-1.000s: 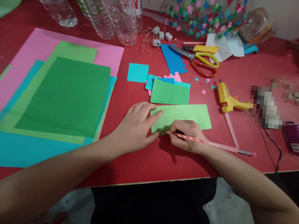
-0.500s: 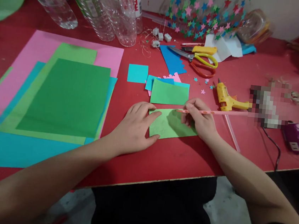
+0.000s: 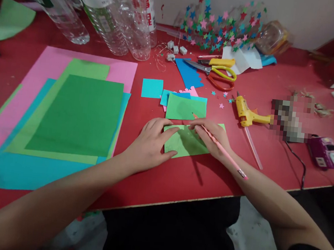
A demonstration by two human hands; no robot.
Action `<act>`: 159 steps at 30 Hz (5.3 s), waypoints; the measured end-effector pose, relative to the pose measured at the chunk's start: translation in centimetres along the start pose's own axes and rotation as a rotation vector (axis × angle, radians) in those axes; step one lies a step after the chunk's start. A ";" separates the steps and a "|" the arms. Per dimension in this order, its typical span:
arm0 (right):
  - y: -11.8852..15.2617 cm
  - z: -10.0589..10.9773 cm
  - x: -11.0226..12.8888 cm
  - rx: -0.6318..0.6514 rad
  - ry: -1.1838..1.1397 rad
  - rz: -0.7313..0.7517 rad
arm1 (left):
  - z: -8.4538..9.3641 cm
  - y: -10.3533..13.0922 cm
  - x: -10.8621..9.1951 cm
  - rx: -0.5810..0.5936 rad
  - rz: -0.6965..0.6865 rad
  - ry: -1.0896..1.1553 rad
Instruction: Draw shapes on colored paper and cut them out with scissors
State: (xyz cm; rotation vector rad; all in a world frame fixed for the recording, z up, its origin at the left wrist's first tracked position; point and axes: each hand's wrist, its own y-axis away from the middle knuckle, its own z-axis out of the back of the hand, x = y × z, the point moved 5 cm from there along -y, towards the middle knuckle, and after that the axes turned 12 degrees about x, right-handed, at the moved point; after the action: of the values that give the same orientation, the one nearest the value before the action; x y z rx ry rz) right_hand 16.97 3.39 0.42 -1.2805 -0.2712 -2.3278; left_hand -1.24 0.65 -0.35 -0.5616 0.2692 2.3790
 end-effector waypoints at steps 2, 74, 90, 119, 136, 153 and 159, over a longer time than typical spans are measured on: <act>0.0 0.0 0.1 0.013 0.026 0.037 | 0.0 0.0 0.1 0.003 0.007 0.015; -11.0 2.1 -0.8 0.376 0.577 0.123 | 3.3 -7.3 5.5 -0.043 0.353 -0.016; -13.0 0.0 1.1 0.605 0.773 0.020 | 2.9 -7.0 5.3 -0.173 0.364 0.060; -10.0 6.0 1.7 0.247 0.997 -0.415 | 1.1 -1.4 3.9 -0.193 0.235 0.655; -17.2 3.6 -0.7 0.119 1.005 -0.369 | 0.7 -1.2 4.1 -0.164 0.225 0.726; -13.8 10.3 -5.6 -0.072 1.021 -0.581 | 1.1 -1.0 4.5 -0.161 0.300 0.695; -12.2 10.9 -4.4 -0.236 1.058 -0.440 | 1.3 -0.8 4.4 -0.073 0.266 0.724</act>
State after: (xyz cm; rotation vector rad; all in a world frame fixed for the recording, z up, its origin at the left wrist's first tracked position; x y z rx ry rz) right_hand 21.14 19.59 3.33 0.0902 0.0990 -3.1069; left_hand -4.15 4.18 -1.28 -1.4948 0.6008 2.3455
